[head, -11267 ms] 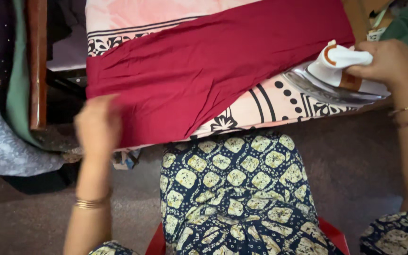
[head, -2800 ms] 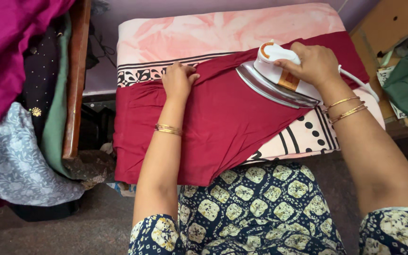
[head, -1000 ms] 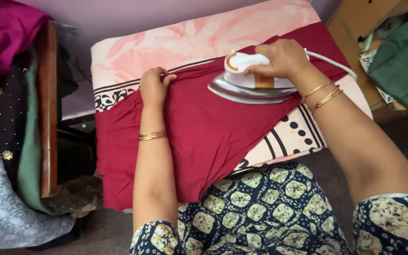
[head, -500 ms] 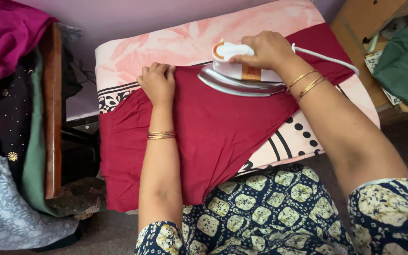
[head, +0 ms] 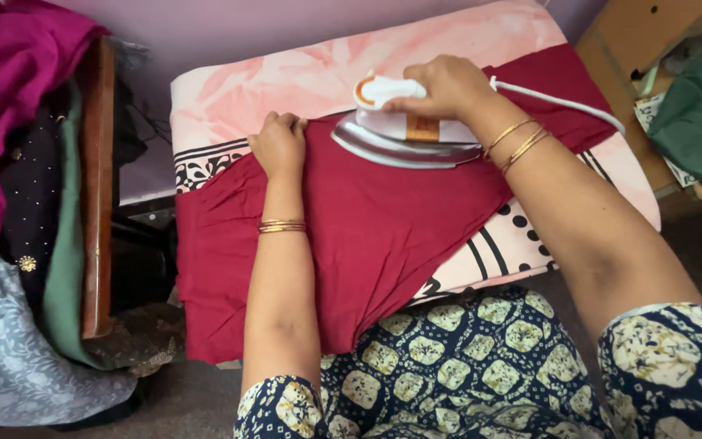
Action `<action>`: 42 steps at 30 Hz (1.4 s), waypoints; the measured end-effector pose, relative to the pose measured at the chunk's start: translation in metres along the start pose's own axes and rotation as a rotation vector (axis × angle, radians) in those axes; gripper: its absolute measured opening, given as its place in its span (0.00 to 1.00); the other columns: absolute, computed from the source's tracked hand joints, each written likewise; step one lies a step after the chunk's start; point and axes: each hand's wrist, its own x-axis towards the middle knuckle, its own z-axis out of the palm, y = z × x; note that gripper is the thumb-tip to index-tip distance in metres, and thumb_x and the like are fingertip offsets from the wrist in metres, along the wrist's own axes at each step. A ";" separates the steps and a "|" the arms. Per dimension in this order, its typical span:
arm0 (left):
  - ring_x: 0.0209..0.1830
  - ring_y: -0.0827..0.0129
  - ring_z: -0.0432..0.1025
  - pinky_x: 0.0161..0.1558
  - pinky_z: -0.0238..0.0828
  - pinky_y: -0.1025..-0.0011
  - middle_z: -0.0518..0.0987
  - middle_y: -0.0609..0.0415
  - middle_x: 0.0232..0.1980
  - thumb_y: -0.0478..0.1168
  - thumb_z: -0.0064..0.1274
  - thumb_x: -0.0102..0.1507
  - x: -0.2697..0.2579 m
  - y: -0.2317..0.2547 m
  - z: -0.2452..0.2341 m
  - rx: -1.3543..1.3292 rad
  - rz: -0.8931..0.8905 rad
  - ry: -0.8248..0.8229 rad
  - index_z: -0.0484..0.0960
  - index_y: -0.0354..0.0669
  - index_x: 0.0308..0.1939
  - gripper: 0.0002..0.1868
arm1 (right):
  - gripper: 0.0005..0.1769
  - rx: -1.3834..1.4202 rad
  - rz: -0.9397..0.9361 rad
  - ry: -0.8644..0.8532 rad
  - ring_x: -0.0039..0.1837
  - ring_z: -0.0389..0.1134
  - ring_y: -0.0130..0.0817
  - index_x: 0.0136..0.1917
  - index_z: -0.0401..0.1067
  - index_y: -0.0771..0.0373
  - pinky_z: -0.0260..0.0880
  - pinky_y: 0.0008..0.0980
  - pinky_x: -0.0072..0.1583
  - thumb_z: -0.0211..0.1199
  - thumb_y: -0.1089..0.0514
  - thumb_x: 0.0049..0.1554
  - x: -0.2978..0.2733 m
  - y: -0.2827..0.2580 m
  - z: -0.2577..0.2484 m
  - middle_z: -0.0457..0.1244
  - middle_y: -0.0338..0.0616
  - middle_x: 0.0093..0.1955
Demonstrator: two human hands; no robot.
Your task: The person irons a maroon cloth on a patterned ironing board using a white electric iron. They smooth the fabric with their left hand while moving the iron with their right hand, then fold the cloth at the end.
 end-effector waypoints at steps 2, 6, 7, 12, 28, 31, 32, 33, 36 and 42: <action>0.36 0.52 0.74 0.43 0.66 0.52 0.79 0.51 0.38 0.50 0.62 0.61 -0.001 -0.002 0.003 -0.020 -0.028 -0.042 0.88 0.48 0.34 0.11 | 0.36 0.031 0.029 -0.059 0.39 0.70 0.55 0.41 0.78 0.57 0.69 0.53 0.44 0.62 0.21 0.50 0.003 -0.010 0.001 0.67 0.55 0.33; 0.36 0.50 0.76 0.37 0.71 0.56 0.79 0.48 0.39 0.49 0.67 0.58 0.000 -0.019 -0.006 -0.114 0.058 -0.099 0.86 0.45 0.35 0.13 | 0.37 0.079 0.021 -0.014 0.41 0.71 0.55 0.41 0.77 0.58 0.70 0.52 0.47 0.60 0.20 0.55 0.013 -0.031 0.004 0.67 0.55 0.35; 0.36 0.51 0.76 0.36 0.72 0.58 0.79 0.47 0.38 0.48 0.69 0.56 0.003 -0.027 -0.009 -0.144 0.097 -0.105 0.85 0.42 0.35 0.15 | 0.37 0.070 0.001 -0.038 0.41 0.71 0.55 0.40 0.77 0.58 0.69 0.52 0.46 0.61 0.20 0.53 0.014 -0.035 0.004 0.67 0.55 0.35; 0.35 0.64 0.79 0.40 0.72 0.65 0.84 0.53 0.35 0.49 0.75 0.49 0.006 -0.095 -0.051 -0.220 -0.075 -0.423 0.83 0.39 0.37 0.23 | 0.37 0.115 -0.036 -0.048 0.42 0.71 0.54 0.40 0.77 0.57 0.69 0.52 0.46 0.60 0.20 0.54 0.028 -0.052 0.014 0.68 0.53 0.36; 0.24 0.82 0.63 0.26 0.57 0.77 0.74 0.67 0.26 0.46 0.69 0.58 -0.017 -0.222 -0.129 -0.549 -0.349 -0.625 0.85 0.40 0.33 0.13 | 0.36 0.002 -0.128 -0.039 0.39 0.70 0.56 0.42 0.76 0.58 0.69 0.52 0.43 0.60 0.21 0.56 0.047 -0.064 0.028 0.67 0.54 0.34; 0.25 0.83 0.65 0.29 0.61 0.79 0.76 0.66 0.26 0.45 0.68 0.59 -0.023 -0.235 -0.119 -0.540 -0.278 -0.516 0.86 0.41 0.34 0.12 | 0.35 -0.065 -0.197 0.052 0.39 0.69 0.54 0.42 0.75 0.57 0.68 0.50 0.42 0.60 0.22 0.59 0.047 -0.066 0.033 0.66 0.51 0.33; 0.26 0.83 0.64 0.29 0.61 0.78 0.76 0.66 0.27 0.45 0.68 0.60 -0.025 -0.241 -0.114 -0.536 -0.288 -0.469 0.85 0.40 0.34 0.12 | 0.34 -0.086 -0.223 0.081 0.39 0.69 0.53 0.42 0.74 0.56 0.68 0.50 0.42 0.60 0.22 0.59 0.047 -0.067 0.034 0.67 0.49 0.33; 0.26 0.83 0.64 0.29 0.60 0.78 0.75 0.66 0.27 0.45 0.67 0.61 -0.025 -0.249 -0.110 -0.528 -0.298 -0.421 0.84 0.40 0.33 0.12 | 0.35 -0.084 -0.233 0.088 0.38 0.69 0.52 0.41 0.74 0.57 0.68 0.49 0.42 0.61 0.22 0.59 0.047 -0.069 0.035 0.66 0.49 0.33; 0.28 0.84 0.64 0.30 0.60 0.79 0.76 0.66 0.29 0.44 0.66 0.63 -0.029 -0.268 -0.100 -0.568 -0.285 -0.358 0.83 0.40 0.34 0.12 | 0.35 -0.067 -0.268 0.116 0.38 0.69 0.50 0.39 0.73 0.57 0.67 0.48 0.41 0.63 0.22 0.57 0.052 -0.080 0.039 0.66 0.47 0.33; 0.24 0.86 0.64 0.26 0.55 0.81 0.78 0.65 0.28 0.41 0.65 0.64 -0.031 -0.278 -0.093 -0.609 -0.208 -0.191 0.80 0.43 0.40 0.09 | 0.36 -0.017 -0.354 0.171 0.38 0.69 0.50 0.40 0.74 0.58 0.67 0.48 0.41 0.64 0.22 0.56 0.070 -0.112 0.049 0.68 0.46 0.35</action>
